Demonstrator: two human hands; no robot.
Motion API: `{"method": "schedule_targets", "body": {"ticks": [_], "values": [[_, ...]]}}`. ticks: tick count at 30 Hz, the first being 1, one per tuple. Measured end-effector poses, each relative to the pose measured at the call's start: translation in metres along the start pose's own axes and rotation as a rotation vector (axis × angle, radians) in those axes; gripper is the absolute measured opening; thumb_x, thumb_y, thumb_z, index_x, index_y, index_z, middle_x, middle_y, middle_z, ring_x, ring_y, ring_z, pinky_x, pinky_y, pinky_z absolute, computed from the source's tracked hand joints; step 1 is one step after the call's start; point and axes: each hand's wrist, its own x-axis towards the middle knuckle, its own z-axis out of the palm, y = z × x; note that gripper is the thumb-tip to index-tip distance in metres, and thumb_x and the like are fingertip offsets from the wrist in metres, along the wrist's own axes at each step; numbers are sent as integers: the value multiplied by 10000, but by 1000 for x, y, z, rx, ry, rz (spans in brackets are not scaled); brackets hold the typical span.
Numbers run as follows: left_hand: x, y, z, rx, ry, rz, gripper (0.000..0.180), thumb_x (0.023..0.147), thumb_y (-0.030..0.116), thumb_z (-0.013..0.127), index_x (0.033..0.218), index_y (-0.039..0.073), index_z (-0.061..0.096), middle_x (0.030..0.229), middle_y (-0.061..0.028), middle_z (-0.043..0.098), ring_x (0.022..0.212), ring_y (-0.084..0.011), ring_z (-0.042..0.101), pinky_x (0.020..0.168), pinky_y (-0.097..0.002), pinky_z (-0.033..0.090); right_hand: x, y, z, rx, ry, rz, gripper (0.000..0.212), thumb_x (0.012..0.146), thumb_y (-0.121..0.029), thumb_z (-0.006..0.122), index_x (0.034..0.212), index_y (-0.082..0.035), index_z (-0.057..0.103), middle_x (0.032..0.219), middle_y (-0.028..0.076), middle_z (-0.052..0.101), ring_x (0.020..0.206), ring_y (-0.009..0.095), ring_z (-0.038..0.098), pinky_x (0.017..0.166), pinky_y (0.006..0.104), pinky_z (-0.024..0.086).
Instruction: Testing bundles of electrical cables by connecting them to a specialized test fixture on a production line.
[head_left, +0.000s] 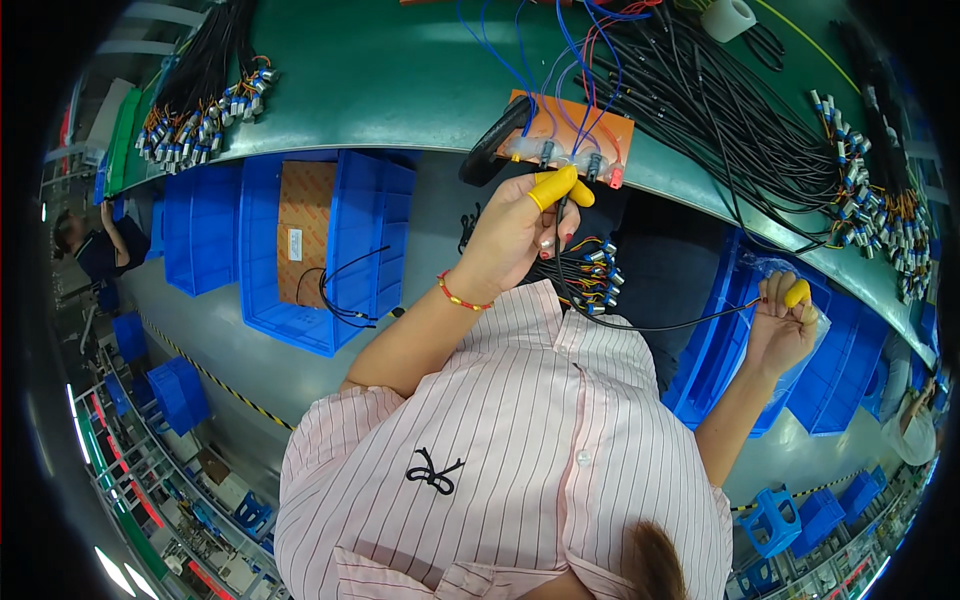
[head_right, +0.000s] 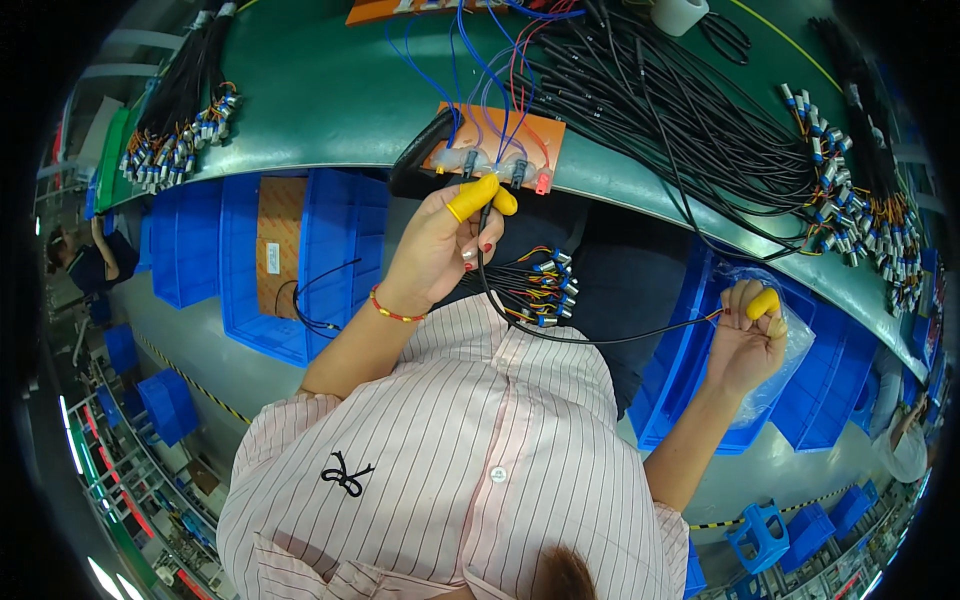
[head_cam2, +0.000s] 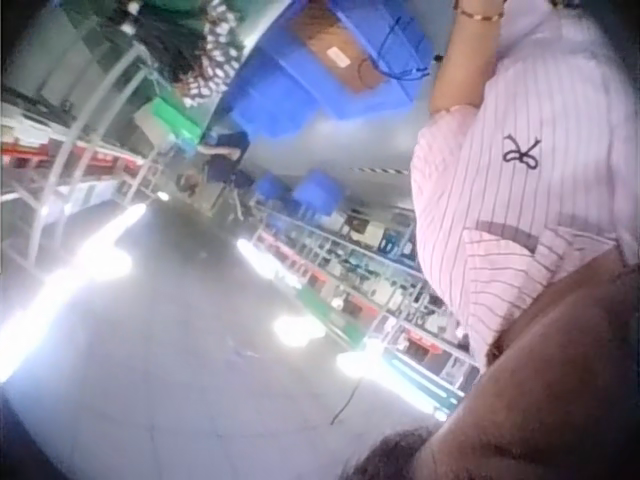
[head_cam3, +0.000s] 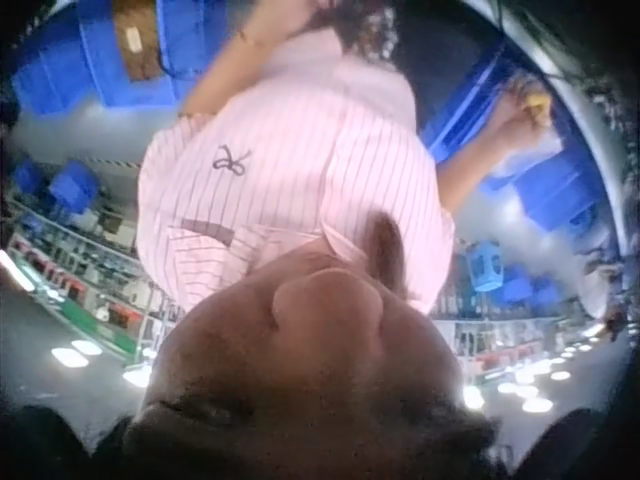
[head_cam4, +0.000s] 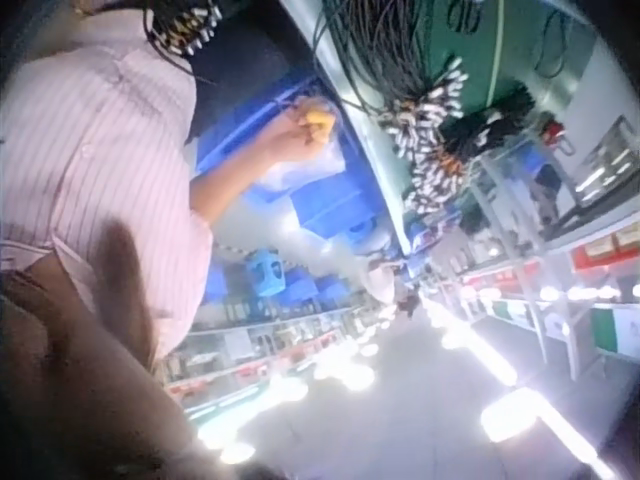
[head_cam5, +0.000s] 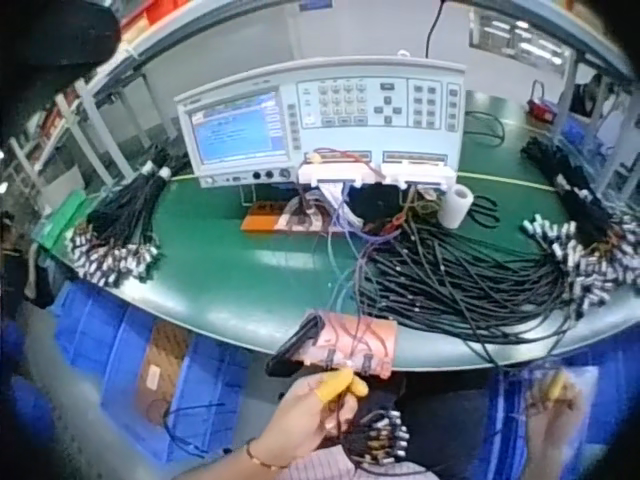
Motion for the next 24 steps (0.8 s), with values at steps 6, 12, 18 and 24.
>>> {"method": "schedule_targets", "body": {"ticks": [6, 12, 18, 24], "values": [[-6, -10, 2, 127, 28, 102, 295, 1024, 229, 448, 897, 3, 588, 573, -22, 513, 431, -53, 401, 413, -191, 302, -7, -3, 1, 23, 43, -72, 209, 797, -189, 477, 662, -92, 349, 650, 29, 316, 634, 139, 278, 638, 304, 243], [-52, -8, 13, 289, -114, 83, 300, 1027, 213, 443, 943, -33, 592, 574, -42, 521, 410, -68, 417, 411, -193, 342, -8, -24, -7, 53, 48, -104, 203, 774, -169, 502, 680, -90, 341, 665, 32, 315, 664, 151, 277, 645, 309, 238], [-6, 31, 61, 324, -193, 336, 315, 1017, 195, 453, 1200, -44, 546, 821, -103, 630, 604, -70, 533, 483, -169, 430, 13, -83, -21, 111, 61, -286, 179, 675, -108, 555, 717, -69, 386, 708, 38, 316, 719, 168, 297, 731, 329, 268], [39, 44, 96, 542, -125, 568, 452, 976, 105, 514, 1390, -31, 392, 1236, -162, 598, 1087, -196, 619, 723, -240, 522, 60, -132, -53, 188, 14, -396, 211, 579, -47, 535, 740, -54, 399, 712, 56, 310, 714, 186, 296, 740, 342, 273]]}}
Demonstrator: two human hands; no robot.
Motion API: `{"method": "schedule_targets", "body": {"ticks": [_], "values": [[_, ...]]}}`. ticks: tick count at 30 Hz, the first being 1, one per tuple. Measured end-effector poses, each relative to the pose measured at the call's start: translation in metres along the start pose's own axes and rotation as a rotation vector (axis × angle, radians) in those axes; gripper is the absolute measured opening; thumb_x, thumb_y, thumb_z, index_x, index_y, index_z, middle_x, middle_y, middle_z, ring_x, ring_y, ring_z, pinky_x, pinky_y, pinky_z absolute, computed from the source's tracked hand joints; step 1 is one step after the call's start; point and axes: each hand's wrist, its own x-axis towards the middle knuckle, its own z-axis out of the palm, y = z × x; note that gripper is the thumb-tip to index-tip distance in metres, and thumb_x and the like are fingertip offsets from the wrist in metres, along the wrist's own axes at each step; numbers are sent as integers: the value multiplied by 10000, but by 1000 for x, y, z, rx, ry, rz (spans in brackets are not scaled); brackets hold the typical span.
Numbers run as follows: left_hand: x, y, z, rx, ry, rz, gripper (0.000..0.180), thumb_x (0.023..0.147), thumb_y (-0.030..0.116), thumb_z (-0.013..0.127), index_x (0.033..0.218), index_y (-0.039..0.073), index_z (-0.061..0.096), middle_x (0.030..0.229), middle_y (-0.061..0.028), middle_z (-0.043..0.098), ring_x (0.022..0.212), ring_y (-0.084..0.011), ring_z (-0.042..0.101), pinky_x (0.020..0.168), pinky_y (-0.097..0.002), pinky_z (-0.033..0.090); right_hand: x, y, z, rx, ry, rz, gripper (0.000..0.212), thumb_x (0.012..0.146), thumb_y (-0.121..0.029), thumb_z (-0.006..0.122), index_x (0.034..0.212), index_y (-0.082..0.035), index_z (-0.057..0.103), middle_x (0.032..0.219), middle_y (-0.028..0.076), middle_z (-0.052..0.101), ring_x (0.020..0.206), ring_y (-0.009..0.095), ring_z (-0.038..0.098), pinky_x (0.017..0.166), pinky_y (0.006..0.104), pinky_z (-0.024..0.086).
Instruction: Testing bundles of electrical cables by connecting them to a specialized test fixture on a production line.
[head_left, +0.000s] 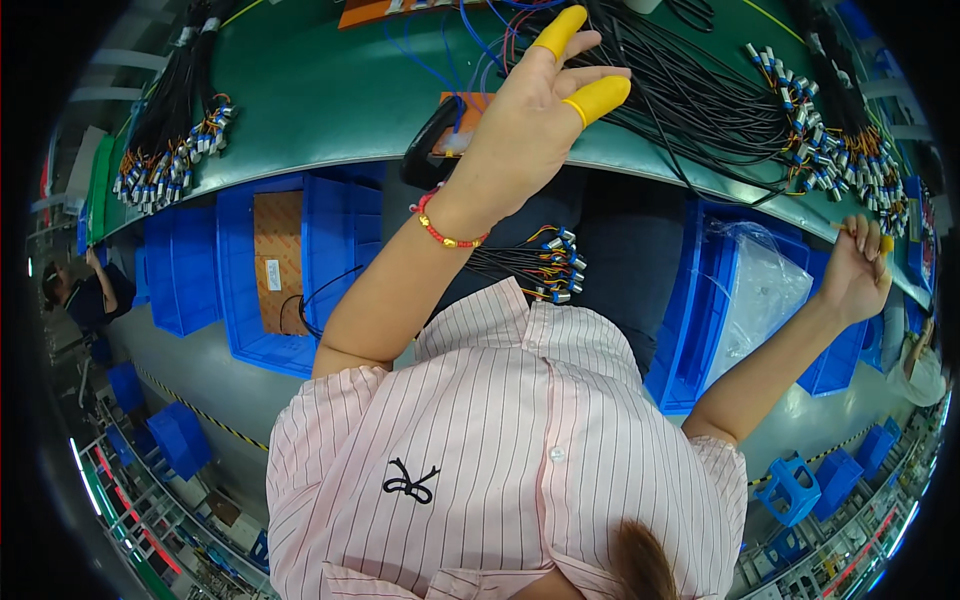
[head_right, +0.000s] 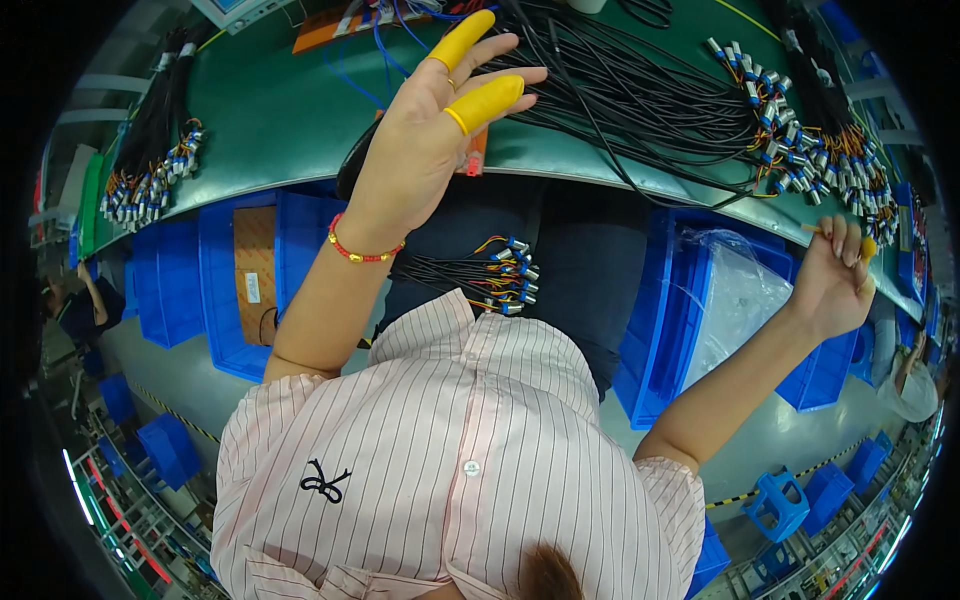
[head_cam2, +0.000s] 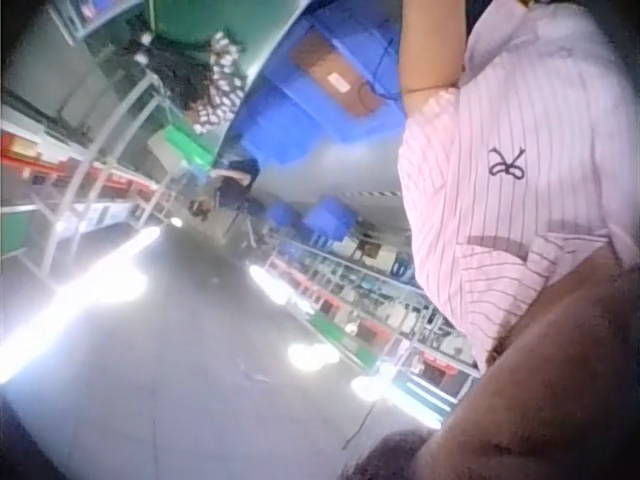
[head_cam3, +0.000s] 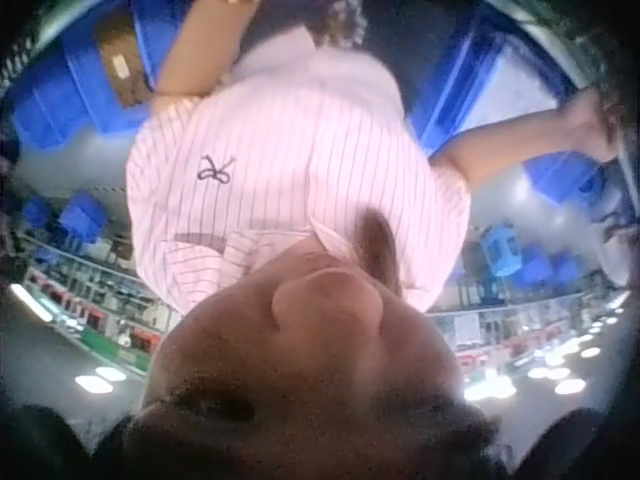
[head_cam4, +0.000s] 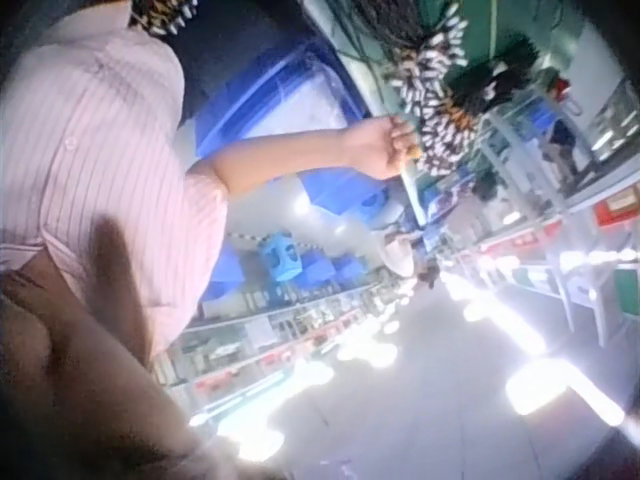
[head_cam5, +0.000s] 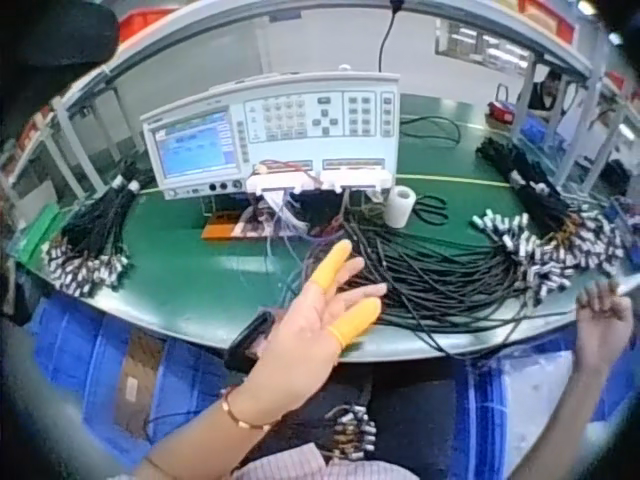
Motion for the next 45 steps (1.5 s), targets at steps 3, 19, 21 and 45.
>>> {"method": "schedule_targets", "body": {"ticks": [3, 19, 21, 45], "values": [[-7, -16, -7, 33, -207, 76, 448, 968, 83, 514, 1392, -16, 404, 1242, -155, 598, 1090, -194, 618, 884, -286, 502, 26, 7, -13, 18, -37, 34, 249, 572, -52, 533, 800, -11, 443, 721, 72, 332, 719, 193, 314, 768, 355, 288], [-114, -95, -56, 1063, -370, -65, 181, 768, 91, 706, 920, -4, 680, 953, -88, 574, 904, -263, 549, 800, -364, 465, 112, 83, -54, -539, 4, -11, 430, 839, -76, 372, 1154, 182, 512, 938, 181, 550, 918, 241, 487, 883, 336, 376], [-112, -102, -50, 1121, -425, -49, 186, 752, 81, 708, 906, -19, 675, 944, -87, 568, 898, -263, 541, 795, -363, 462, 88, 110, 1, -865, 165, -142, 414, 890, -114, 373, 1170, 134, 550, 1051, 185, 611, 1010, 232, 520, 926, 329, 378], [-105, -42, -87, 461, -103, -269, 180, 894, 47, 628, 1060, -13, 665, 954, -48, 670, 767, -87, 599, 714, -210, 480, -100, 83, 11, 174, 71, 410, 258, 969, -194, 511, 1116, 14, 550, 867, 72, 518, 706, 129, 428, 708, 280, 374]]}}
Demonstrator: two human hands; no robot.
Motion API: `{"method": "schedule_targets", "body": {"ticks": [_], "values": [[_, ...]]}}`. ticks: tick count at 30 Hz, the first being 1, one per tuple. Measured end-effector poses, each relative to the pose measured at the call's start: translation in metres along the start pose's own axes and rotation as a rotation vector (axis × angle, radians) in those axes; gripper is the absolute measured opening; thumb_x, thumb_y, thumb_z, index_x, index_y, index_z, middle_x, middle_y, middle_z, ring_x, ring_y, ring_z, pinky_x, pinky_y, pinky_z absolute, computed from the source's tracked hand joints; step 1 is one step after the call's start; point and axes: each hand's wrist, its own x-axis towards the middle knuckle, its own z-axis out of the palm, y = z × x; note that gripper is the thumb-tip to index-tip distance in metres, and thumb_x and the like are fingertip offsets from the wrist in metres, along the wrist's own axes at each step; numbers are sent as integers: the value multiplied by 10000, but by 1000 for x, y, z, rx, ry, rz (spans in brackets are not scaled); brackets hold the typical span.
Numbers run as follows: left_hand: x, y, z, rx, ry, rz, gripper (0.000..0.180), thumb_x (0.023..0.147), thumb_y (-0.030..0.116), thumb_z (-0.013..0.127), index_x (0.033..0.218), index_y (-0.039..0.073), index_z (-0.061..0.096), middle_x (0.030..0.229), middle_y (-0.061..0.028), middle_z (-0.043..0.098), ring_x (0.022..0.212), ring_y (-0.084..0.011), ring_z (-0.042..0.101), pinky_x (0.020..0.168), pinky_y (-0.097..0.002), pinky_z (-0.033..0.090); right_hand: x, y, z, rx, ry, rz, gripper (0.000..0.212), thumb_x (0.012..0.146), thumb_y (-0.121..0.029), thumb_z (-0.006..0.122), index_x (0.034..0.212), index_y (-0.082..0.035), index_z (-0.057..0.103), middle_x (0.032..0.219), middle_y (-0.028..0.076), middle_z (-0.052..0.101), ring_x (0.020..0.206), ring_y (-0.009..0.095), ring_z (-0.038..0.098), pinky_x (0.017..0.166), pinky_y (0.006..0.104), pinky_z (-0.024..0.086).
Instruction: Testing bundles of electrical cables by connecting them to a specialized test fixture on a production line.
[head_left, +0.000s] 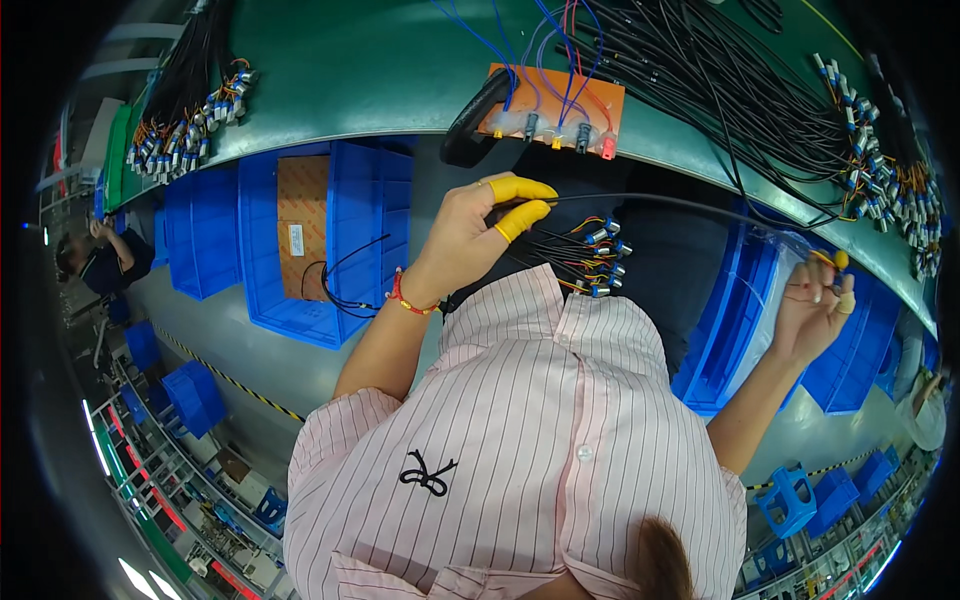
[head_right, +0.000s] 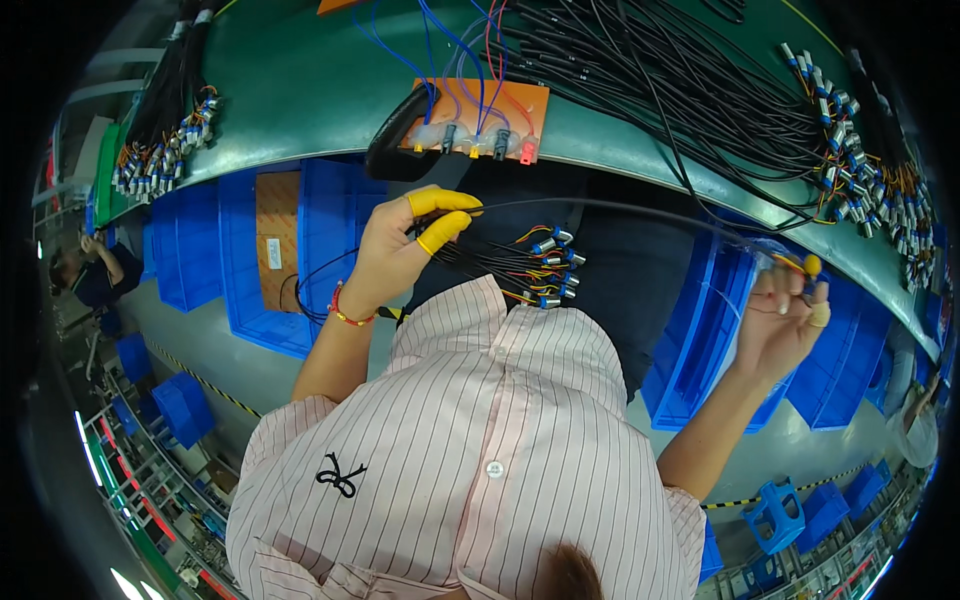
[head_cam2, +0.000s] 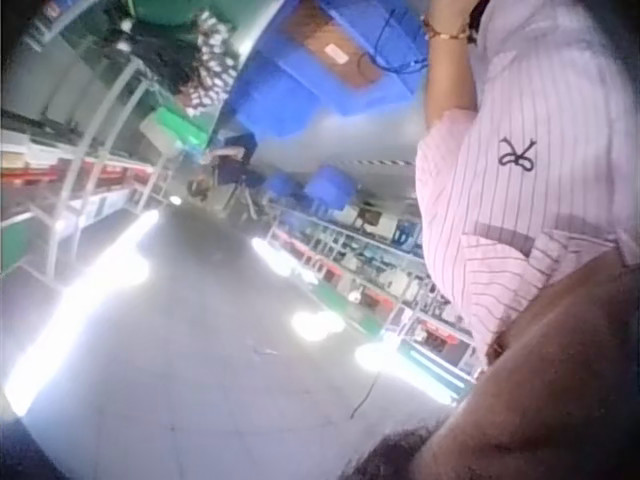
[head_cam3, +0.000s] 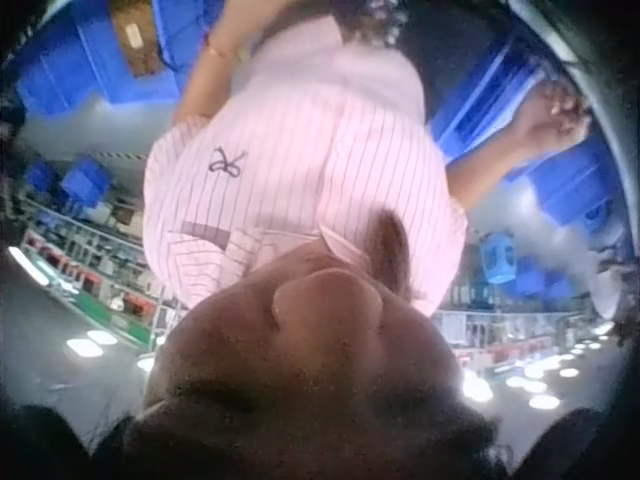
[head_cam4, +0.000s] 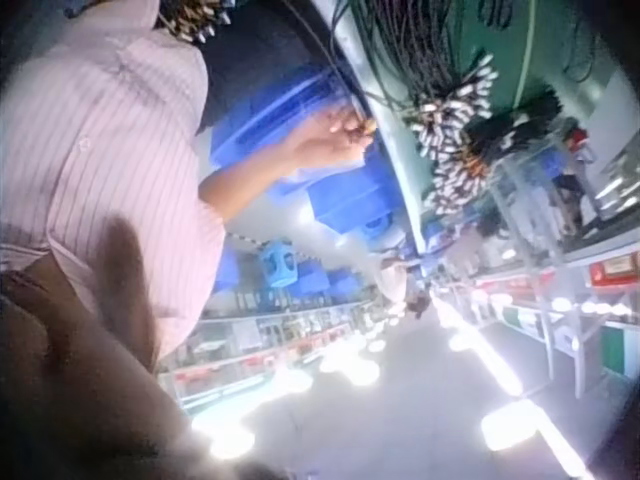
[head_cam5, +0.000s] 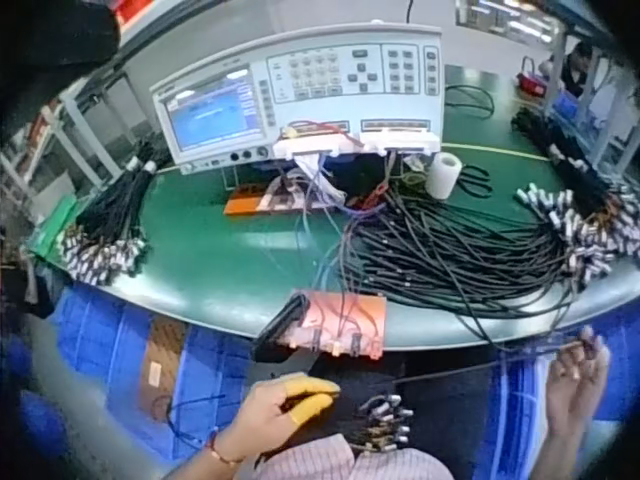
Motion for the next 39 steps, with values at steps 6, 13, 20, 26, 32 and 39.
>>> {"method": "schedule_targets", "body": {"ticks": [6, 13, 20, 26, 32, 39], "values": [[-3, -12, 6, -609, 185, -86, 208, 902, 62, 642, 1098, -4, 655, 950, -60, 656, 800, -122, 614, 745, -244, 506, 8, -35, -13, 148, 320, -227, 165, 982, -176, 510, 975, -10, 507, 866, 83, 463, 850, 196, 423, 841, 342, 392], [1, -3, 29, -1257, 170, -38, 335, 984, 194, 541, 1261, 7, 556, 1021, -102, 635, 882, -154, 605, 713, -267, 522, 0, -25, 16, 102, 297, -91, 80, 818, -73, 525, 833, -21, 465, 709, 42, 290, 697, 165, 274, 672, 321, 265], [1, -16, 29, -1262, 6, -25, 348, 989, 225, 539, 1253, -1, 555, 888, -91, 624, 693, -113, 588, 579, -193, 475, 0, -10, -8, -145, 200, -102, 193, 697, -118, 523, 676, -93, 333, 702, 49, 293, 702, 177, 277, 701, 329, 261], [5, -16, 33, -1118, 57, -146, 275, 1002, 212, 516, 1166, -1, 573, 744, -69, 561, 496, -46, 424, 491, -166, 366, 4, 21, 10, -284, 104, -77, 186, 750, -158, 516, 696, -76, 357, 715, 56, 322, 716, 173, 295, 705, 320, 265], [11, -13, 32, -1033, 53, -215, 220, 985, 190, 548, 1084, 5, 615, 705, -56, 555, 508, -45, 416, 464, -164, 304, 8, 40, 6, -361, 71, -44, 182, 795, -182, 477, 702, -79, 360, 723, 58, 337, 722, 167, 300, 721, 306, 267], [19, -12, 33, -996, 132, -240, 106, 944, 107, 601, 1009, 29, 630, 733, -62, 599, 538, -47, 453, 449, -160, 278, 9, 47, 2, -377, 44, 5, 181, 806, -209, 453, 713, -78, 371, 725, 56, 341, 717, 169, 309, 736, 313, 275]]}}
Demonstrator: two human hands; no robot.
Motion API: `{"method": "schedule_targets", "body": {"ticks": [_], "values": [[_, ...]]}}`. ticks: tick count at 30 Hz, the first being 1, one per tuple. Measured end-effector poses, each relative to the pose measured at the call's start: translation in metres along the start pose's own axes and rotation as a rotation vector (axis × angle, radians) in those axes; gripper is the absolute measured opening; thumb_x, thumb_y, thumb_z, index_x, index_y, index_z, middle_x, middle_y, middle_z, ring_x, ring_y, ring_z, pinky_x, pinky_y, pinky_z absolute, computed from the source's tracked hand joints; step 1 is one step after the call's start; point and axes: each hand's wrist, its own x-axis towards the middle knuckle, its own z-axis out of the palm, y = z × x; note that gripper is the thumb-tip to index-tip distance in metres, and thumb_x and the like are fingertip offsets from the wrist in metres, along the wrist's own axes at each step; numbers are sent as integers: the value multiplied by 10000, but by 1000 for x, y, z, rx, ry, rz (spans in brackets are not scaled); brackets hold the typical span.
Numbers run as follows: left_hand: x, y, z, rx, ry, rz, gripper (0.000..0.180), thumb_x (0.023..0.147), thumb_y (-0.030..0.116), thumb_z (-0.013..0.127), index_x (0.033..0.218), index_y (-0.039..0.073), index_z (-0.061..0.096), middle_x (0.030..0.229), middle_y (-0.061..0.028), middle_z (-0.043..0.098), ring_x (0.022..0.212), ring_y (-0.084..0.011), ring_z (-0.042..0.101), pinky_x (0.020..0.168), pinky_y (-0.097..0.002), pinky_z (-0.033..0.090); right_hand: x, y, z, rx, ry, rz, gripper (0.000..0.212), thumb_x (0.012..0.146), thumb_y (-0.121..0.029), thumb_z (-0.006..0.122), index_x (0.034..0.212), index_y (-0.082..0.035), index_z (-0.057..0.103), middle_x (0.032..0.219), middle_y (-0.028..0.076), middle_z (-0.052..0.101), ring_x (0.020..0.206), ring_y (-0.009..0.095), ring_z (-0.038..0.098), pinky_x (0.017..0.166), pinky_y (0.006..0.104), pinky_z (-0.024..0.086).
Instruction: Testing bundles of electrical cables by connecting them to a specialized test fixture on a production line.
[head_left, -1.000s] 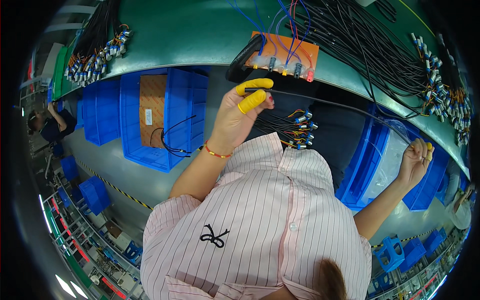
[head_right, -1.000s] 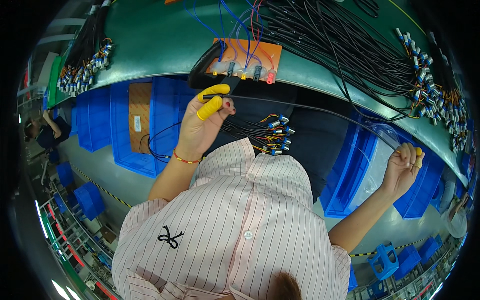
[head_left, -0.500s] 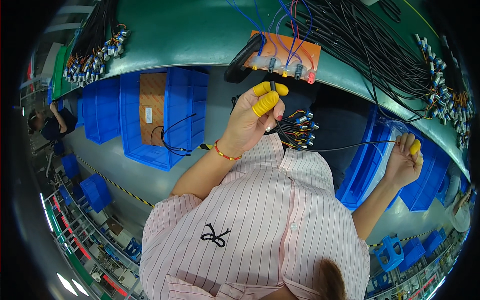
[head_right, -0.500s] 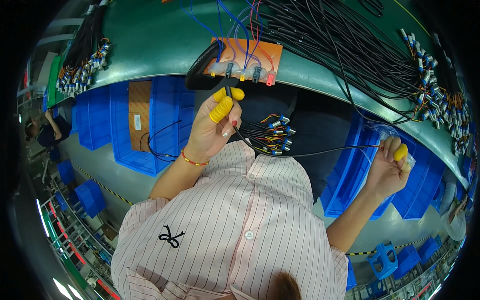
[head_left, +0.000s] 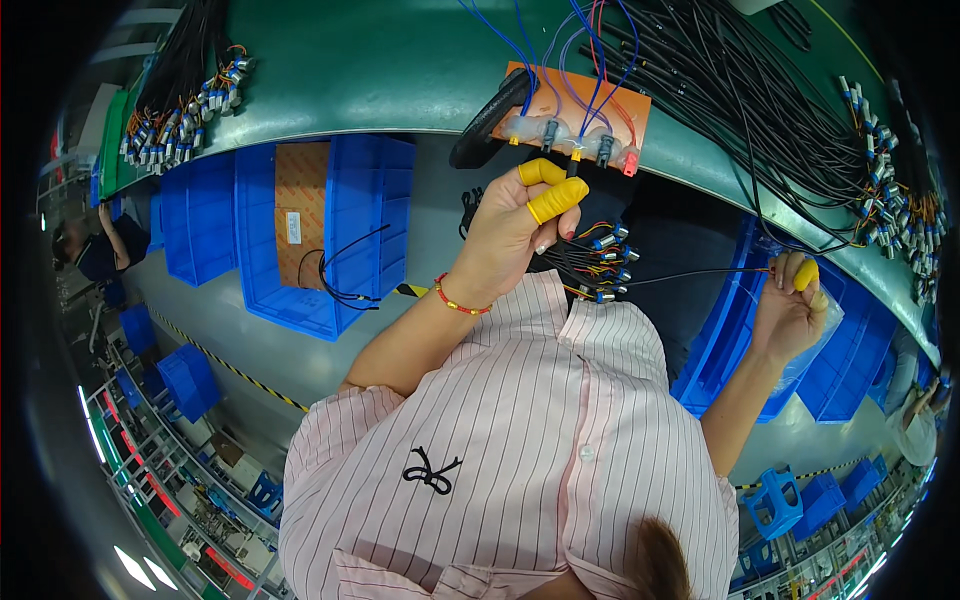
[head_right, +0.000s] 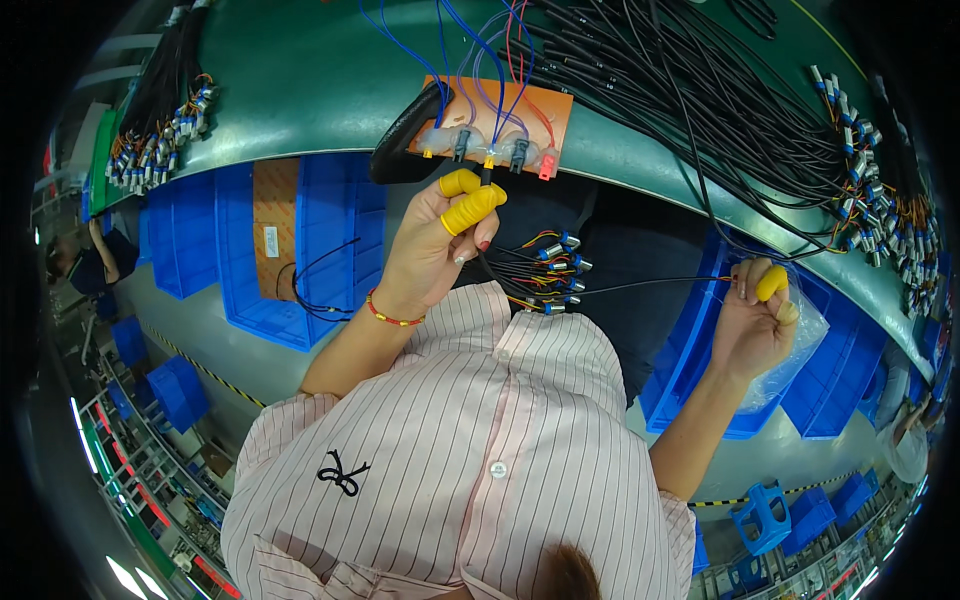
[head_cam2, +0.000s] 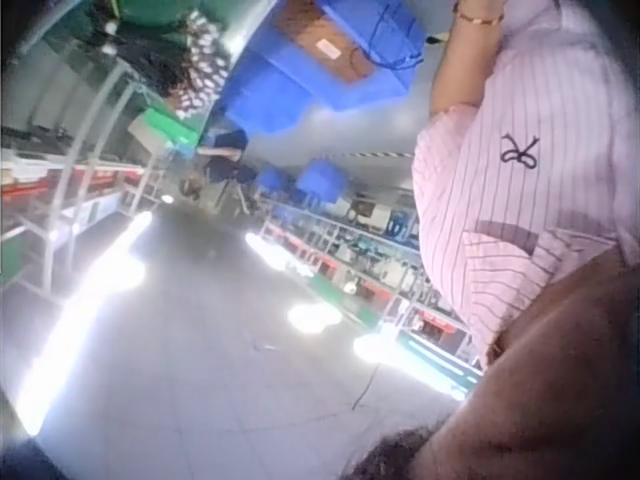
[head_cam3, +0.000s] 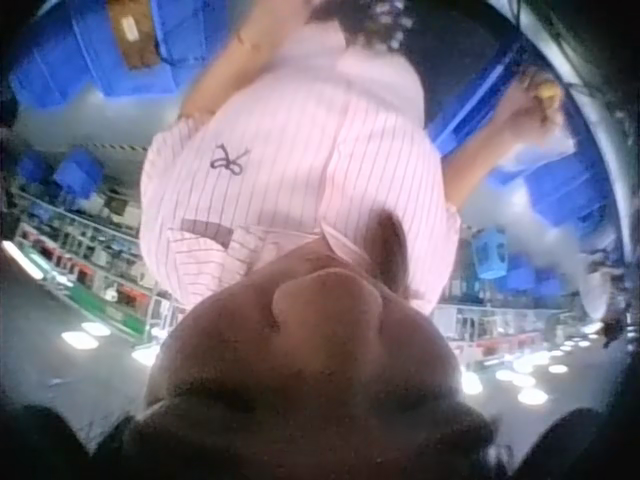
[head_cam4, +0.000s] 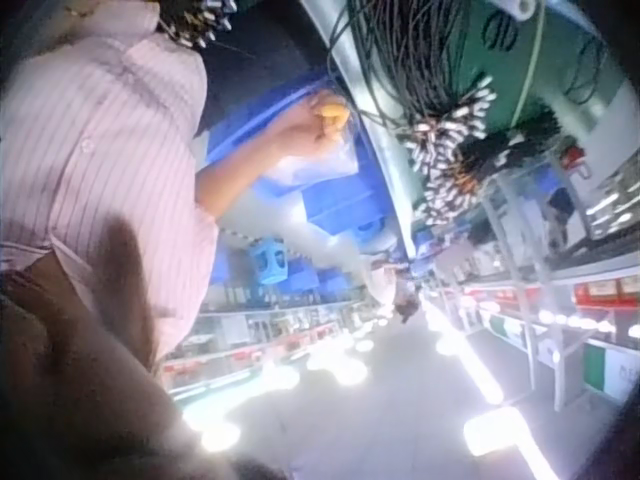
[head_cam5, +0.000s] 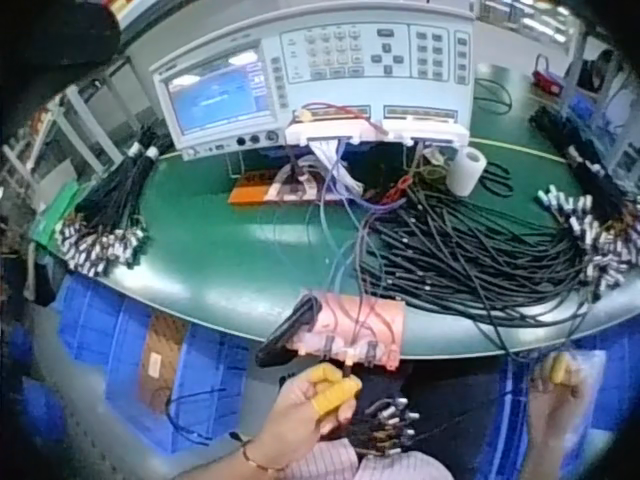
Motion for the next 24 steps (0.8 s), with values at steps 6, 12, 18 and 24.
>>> {"method": "schedule_targets", "body": {"ticks": [6, 12, 18, 24], "values": [[1, 9, 5, 67, 32, -20, 64, 930, 100, 621, 972, 52, 619, 686, -69, 605, 488, -37, 437, 439, -166, 281, 3, 2, -6, 29, 2, 33, 182, 813, -219, 450, 732, -60, 415, 720, 55, 355, 722, 170, 329, 736, 315, 281], [-1, 17, 11, 59, 62, -60, 89, 923, 101, 626, 983, 35, 616, 669, -76, 603, 453, -32, 417, 445, -155, 302, 5, 4, -8, 59, -1, 46, 200, 829, -231, 464, 747, -49, 452, 713, 54, 367, 712, 170, 338, 733, 316, 288], [-2, 18, 10, -112, 70, -111, 139, 934, 90, 590, 1024, -13, 615, 662, -62, 571, 483, -39, 424, 503, -163, 360, 5, 5, -9, 91, 0, 61, 194, 827, -227, 472, 753, -47, 459, 714, 53, 375, 714, 170, 342, 738, 315, 292], [-2, 16, 14, -144, 75, -80, 157, 945, 90, 559, 1035, -25, 616, 699, -59, 576, 521, -45, 452, 544, -186, 398, 7, 6, -5, 100, -39, 52, 169, 817, -202, 459, 750, -47, 457, 712, 54, 371, 715, 168, 339, 739, 313, 290]]}}
